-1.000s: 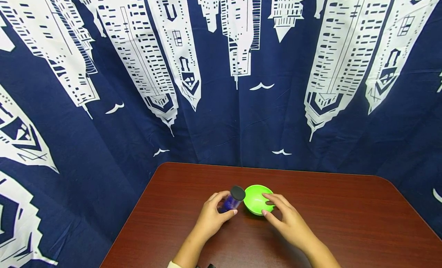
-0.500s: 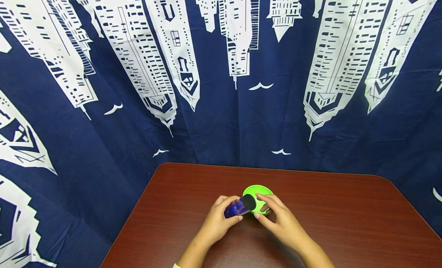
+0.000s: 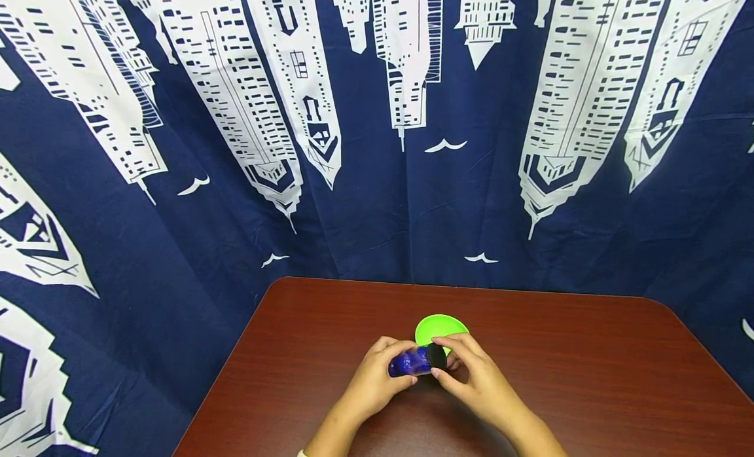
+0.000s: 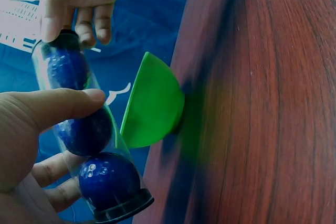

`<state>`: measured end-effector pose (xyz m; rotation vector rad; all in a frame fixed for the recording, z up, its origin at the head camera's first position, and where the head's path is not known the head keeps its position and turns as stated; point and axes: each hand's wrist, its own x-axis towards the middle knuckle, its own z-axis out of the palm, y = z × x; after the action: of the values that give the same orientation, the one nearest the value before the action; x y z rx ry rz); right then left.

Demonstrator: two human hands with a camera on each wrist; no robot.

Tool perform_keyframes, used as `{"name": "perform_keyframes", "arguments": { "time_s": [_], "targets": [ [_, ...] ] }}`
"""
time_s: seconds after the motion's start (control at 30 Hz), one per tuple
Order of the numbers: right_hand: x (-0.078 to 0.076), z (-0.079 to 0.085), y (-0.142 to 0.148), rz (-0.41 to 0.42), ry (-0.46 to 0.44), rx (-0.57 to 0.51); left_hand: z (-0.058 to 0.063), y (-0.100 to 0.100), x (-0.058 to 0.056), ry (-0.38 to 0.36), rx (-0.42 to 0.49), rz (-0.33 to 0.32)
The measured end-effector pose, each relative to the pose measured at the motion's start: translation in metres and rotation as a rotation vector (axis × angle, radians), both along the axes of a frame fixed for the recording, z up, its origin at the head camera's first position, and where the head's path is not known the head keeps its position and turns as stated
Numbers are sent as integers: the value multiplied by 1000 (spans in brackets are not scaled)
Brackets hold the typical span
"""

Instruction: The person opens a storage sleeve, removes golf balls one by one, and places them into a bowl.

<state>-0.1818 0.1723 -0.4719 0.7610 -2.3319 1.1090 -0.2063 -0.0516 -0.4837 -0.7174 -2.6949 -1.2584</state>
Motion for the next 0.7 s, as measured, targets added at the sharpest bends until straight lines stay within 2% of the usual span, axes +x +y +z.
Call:
{"name": "perform_keyframes", "arguments": {
  "time_s": [0.2, 0.37, 0.7],
  "targets": [
    [2, 3, 3, 18, 51, 22, 1, 0, 1, 41, -77, -19],
    [4, 6, 7, 54, 42, 14, 1, -1, 1, 64, -78, -52],
    [3, 9, 9, 119, 18, -15, 0, -4, 0, 92, -97, -73]
  ]
}}
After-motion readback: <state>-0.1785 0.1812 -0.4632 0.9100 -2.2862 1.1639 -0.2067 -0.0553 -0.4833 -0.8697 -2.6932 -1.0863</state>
